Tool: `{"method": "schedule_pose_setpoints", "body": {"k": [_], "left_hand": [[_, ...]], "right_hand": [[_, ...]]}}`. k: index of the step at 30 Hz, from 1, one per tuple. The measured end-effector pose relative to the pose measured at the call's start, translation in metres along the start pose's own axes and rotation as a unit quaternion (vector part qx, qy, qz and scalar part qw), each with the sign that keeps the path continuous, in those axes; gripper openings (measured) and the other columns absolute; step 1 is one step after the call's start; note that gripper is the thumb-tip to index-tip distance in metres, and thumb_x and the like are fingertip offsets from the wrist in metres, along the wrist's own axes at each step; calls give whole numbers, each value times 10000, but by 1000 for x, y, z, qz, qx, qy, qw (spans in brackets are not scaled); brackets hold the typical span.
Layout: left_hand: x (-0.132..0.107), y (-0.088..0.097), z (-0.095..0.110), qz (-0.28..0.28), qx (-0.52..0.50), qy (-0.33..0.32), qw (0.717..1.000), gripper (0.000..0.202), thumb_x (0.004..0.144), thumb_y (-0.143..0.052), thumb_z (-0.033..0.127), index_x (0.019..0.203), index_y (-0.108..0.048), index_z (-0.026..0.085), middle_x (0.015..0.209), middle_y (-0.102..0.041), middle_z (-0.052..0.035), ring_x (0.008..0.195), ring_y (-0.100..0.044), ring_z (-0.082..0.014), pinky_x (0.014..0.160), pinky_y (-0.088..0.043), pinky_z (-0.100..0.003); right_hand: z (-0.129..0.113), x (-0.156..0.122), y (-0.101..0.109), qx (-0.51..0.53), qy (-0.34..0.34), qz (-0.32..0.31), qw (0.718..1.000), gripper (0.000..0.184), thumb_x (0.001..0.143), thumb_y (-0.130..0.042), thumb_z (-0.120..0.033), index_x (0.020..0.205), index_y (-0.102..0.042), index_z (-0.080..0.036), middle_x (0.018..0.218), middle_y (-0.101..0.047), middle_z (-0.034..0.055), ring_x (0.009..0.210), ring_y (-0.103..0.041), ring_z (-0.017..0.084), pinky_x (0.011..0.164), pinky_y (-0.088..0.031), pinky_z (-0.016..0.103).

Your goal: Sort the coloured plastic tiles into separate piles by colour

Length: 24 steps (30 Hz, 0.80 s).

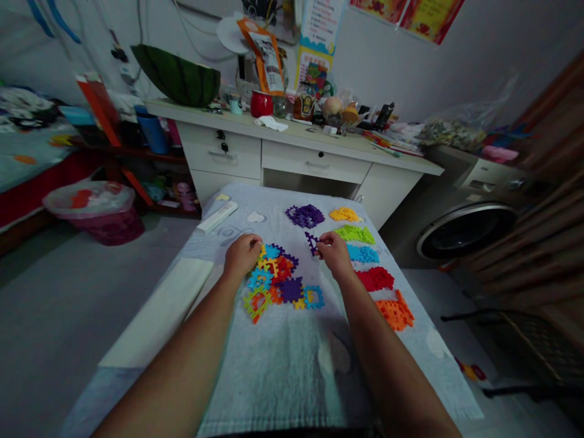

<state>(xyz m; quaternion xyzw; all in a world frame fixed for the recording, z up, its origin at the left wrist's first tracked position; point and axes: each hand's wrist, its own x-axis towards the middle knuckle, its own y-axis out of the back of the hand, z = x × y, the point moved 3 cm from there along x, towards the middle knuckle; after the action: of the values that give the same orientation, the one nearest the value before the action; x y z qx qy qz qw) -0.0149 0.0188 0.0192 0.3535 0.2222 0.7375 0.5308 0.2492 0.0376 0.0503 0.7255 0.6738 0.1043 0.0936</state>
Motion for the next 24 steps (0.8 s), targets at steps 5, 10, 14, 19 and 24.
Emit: {"method": "schedule_pose_setpoints", "body": {"k": [5, 10, 14, 19, 24], "left_hand": [[-2, 1, 0, 6, -17, 12, 1000, 239, 816, -456, 303, 892, -672, 235, 933, -706, -25, 875, -636, -190, 777, -455, -283], [-3, 1, 3, 4, 7, 13, 1000, 236, 818, -453, 274, 895, -671, 223, 932, -705, -35, 859, -632, -190, 780, -445, -287], [-3, 1, 6, -6, 36, 17, 999, 223, 822, -451, 245, 880, -666, 224, 909, -700, -26, 859, -625, -181, 773, -430, -275], [-3, -1, 5, -10, 51, 12, 999, 210, 836, -458, 237, 866, -665, 226, 903, -696, -24, 856, -620, -180, 766, -424, -270], [-3, -1, 5, -6, 40, 3, 999, 197, 835, -464, 228, 858, -660, 225, 897, -691, -23, 851, -617, -173, 755, -417, -264]], "right_hand": [[-12, 47, -6, -77, 36, 66, 994, 163, 647, -512, -224, 808, -492, -213, 794, -559, -16, 721, -599, 142, 632, -475, 246], [-33, 89, -14, -213, 126, 108, 963, 177, 669, -478, -131, 808, -568, -194, 856, -600, 29, 878, -545, 172, 869, -437, 294], [-44, 110, -26, -253, 186, 133, 940, 215, 678, -445, -68, 793, -597, -167, 858, -564, 58, 883, -503, 190, 874, -395, 304], [-42, 125, -47, -300, 199, 113, 926, 270, 729, -396, -35, 833, -605, -168, 934, -555, 65, 852, -484, 174, 809, -372, 280], [-35, 132, -63, -375, 200, 66, 903, 292, 796, -390, -47, 884, -626, -194, 1003, -594, 57, 864, -515, 167, 789, -361, 265]]}}
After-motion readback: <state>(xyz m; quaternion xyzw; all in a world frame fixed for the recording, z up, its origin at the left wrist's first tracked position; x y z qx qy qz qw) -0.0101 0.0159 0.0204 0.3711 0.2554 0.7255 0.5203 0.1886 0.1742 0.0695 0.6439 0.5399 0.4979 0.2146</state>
